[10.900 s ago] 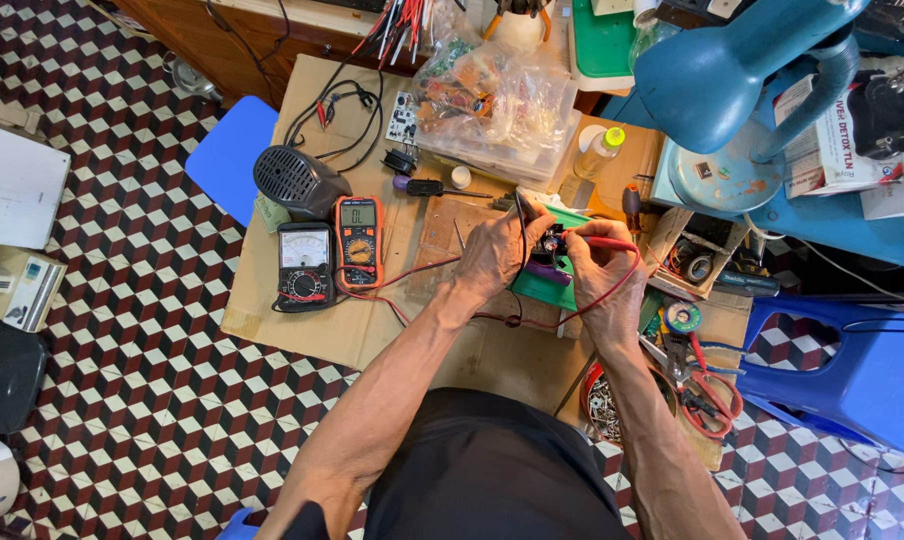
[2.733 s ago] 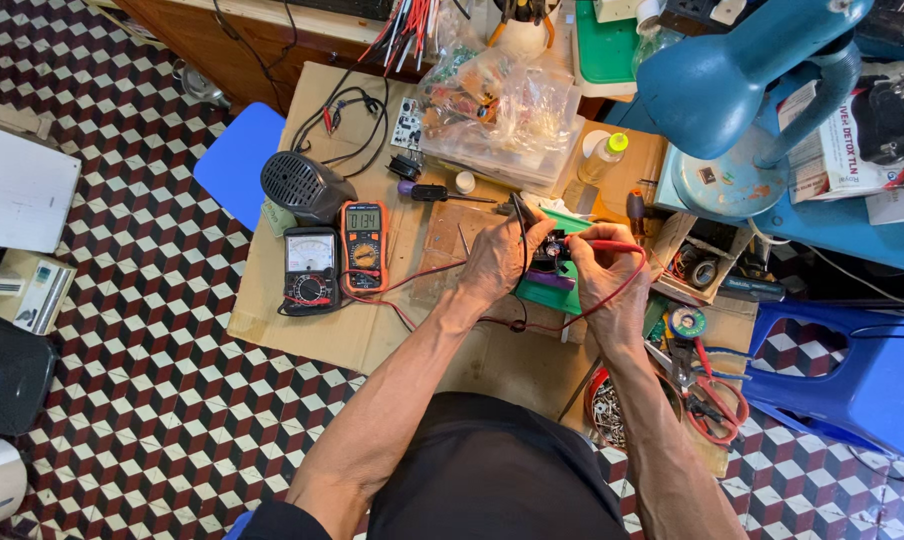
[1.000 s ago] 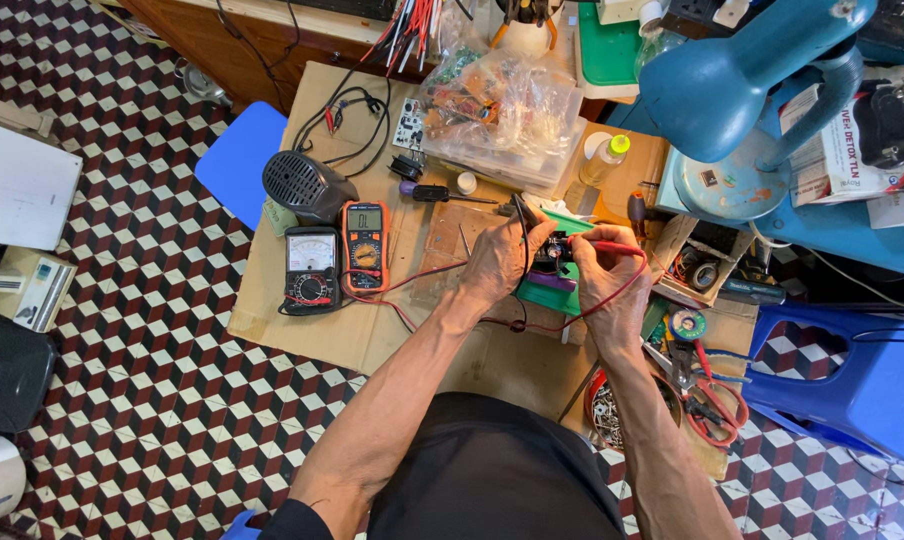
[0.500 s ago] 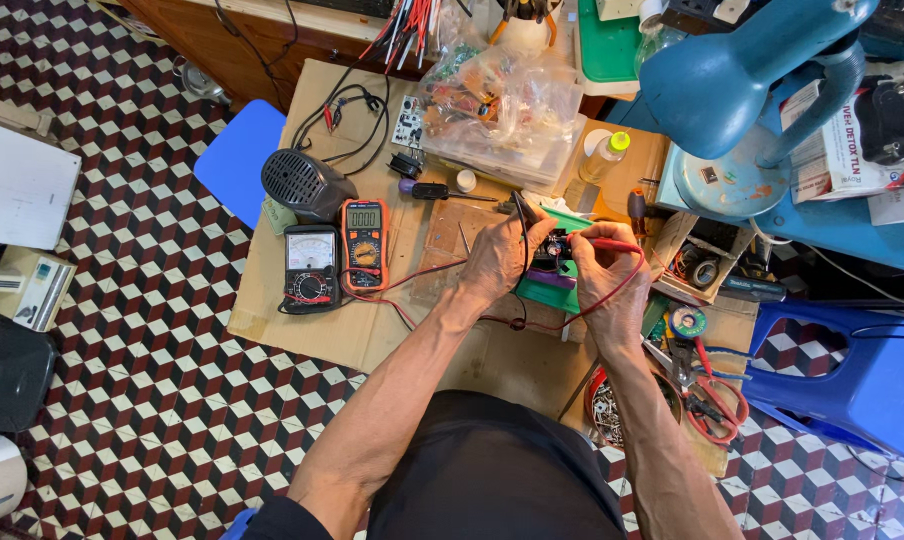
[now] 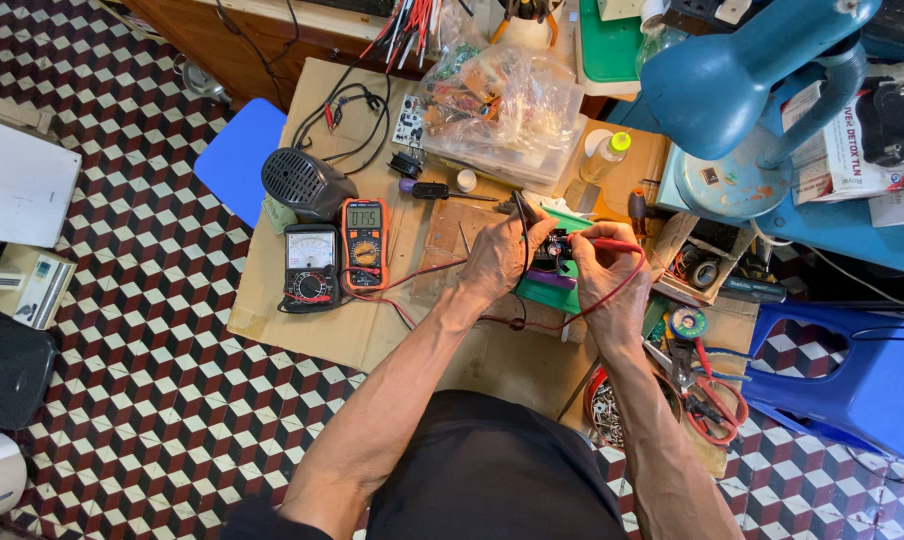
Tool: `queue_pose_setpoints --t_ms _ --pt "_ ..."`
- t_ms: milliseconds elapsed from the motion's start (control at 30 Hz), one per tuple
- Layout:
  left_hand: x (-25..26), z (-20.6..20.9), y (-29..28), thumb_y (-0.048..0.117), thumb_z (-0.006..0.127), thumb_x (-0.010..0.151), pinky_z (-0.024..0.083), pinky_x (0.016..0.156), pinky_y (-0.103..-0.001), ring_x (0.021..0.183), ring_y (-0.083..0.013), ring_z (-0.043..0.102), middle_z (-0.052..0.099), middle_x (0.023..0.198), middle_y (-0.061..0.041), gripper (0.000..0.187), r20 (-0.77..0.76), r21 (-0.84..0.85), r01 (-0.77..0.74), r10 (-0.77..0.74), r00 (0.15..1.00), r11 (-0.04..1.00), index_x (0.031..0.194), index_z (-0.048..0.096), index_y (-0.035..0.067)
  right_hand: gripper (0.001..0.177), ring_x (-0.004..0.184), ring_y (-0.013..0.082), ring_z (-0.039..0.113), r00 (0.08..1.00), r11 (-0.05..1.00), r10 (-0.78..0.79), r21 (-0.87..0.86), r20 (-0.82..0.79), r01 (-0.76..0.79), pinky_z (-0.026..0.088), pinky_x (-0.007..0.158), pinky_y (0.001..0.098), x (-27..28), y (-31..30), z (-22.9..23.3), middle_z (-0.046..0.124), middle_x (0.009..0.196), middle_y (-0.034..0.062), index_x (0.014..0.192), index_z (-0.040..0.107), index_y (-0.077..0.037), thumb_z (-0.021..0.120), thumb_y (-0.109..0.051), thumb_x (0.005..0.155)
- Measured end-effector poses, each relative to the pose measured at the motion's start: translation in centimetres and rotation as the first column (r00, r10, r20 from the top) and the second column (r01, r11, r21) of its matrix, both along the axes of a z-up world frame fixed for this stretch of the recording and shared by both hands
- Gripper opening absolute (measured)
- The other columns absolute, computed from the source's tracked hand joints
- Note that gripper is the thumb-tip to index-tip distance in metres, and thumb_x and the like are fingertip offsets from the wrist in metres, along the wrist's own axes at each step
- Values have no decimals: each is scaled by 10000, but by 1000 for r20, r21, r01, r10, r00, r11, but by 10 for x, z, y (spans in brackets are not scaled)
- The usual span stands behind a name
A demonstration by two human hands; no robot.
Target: The person uses a multimeter to test a small electronic component held in a green clamp. They repeatedly touch the probes to different points on the component while observing the multimeter display.
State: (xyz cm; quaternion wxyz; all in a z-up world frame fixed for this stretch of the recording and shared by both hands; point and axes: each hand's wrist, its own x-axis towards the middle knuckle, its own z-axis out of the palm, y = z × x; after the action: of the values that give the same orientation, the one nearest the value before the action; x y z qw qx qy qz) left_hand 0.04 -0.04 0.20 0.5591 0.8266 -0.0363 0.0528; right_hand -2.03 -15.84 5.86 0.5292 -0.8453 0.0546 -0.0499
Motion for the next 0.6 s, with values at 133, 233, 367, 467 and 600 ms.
queue_pose_setpoints --t_ms 133,233,367,467,600 --pt "0 -2 1 270 635 1024 548 617 -413 745 -319 750 719 816 -185 229 -5 -3 4 -5 1000 1000 1085 659 50 182 861 160 710 1000 1000 4 19 -5 -4 561 744 308 0 0 -1 751 935 112 1046 669 -27 727 -186 975" --pt "0 -4 2 268 629 1028 549 620 -411 755 -315 750 724 833 -184 228 -5 18 13 -13 1000 1000 1095 660 52 175 864 161 711 1000 1000 0 25 -25 1 566 744 304 0 -1 -4 750 940 114 1044 673 -25 720 -180 977" --pt "0 -3 0 260 618 1023 569 648 -401 790 -318 756 736 883 -191 227 68 26 1 -3 998 1000 1100 689 59 182 899 142 720 999 983 38 177 19 -41 563 777 284 1 -1 -7 762 980 102 1073 649 -18 710 -166 986" --pt "1 -4 0 281 637 1019 565 652 -409 806 -337 754 731 893 -211 245 34 3 -9 9 999 1000 1081 694 51 192 888 132 708 998 985 39 167 43 -46 559 776 277 3 0 -9 750 969 104 1072 653 -6 729 -165 994" --pt "1 -2 0 288 618 1021 566 662 -405 818 -329 757 732 905 -206 251 0 -21 42 -42 999 999 1098 694 62 198 826 126 675 999 1000 22 13 35 -22 534 724 279 2 -4 -8 737 920 102 1057 674 1 755 -164 985"
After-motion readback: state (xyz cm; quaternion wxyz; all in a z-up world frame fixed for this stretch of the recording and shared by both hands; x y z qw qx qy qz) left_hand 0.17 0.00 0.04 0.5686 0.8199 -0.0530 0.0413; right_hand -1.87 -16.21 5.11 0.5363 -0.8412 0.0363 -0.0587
